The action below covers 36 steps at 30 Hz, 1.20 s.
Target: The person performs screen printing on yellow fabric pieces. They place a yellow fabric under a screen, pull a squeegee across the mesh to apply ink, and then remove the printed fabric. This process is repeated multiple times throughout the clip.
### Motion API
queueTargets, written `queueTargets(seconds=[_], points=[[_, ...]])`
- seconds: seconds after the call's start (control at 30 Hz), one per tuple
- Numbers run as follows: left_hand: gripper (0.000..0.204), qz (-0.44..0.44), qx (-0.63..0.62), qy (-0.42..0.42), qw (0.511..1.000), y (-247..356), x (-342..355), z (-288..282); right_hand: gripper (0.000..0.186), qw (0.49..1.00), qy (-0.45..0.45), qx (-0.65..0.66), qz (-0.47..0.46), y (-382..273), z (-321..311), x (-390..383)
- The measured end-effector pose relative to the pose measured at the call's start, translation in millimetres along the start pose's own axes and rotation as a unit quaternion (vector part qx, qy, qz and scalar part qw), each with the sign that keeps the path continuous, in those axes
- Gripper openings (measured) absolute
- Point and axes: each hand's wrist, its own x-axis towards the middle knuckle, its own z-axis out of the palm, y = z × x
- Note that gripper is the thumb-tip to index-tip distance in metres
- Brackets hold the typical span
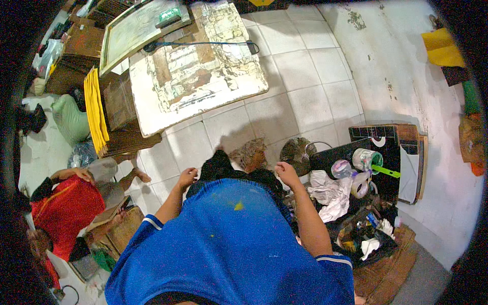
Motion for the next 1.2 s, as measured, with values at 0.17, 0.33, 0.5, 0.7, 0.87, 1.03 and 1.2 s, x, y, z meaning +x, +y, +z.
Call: queueTargets(seconds=[0.17, 0.33, 0.5, 0.7, 0.87, 1.03, 1.2], points=[[0.047, 0.22, 0.148, -0.11, 0.958, -38.0, 16.7, 39.1, 0.048, 0.998, -0.034, 0.044, -0.038, -25.2, -21.4, 21.2], [0.052, 0.132, 0.272, -0.04, 0.952, -0.7, 35.4, 32.3, 0.046, 0.985, 0.085, 0.137, -0.058, -27.3, -38.6, 25.6], [0.05, 0.068, -0.043, 0.063, 0.995, 109.4, 25.5, 20.8, 0.05, 0.985, 0.031, 0.167, 0.011, -11.8, -44.9, 2.2], [0.044, 0.133, -0.064, 0.063, 0.987, 148.9, -7.4, 52.2, 0.042, 0.985, -0.042, 0.148, 0.082, 5.0, -47.8, 19.5], [0.059, 0.145, 0.087, -0.058, 0.984, 106.8, -21.0, 65.7, 0.048, 0.992, -0.034, 0.12, 0.035, -36.7, -63.6, 61.6], [0.049, 0.092, -0.054, 0.067, 0.992, 112.5, -27.8, 12.5, 0.047, 0.975, -0.052, 0.215, 0.016, -126.3, -70.6, 92.8], [0.036, 0.25, -0.21, 0.096, 0.94, 212.1, -12.5, -79.3, 0.04, 0.974, 0.028, 0.22, -0.048, -214.8, -46.7, 136.4]])
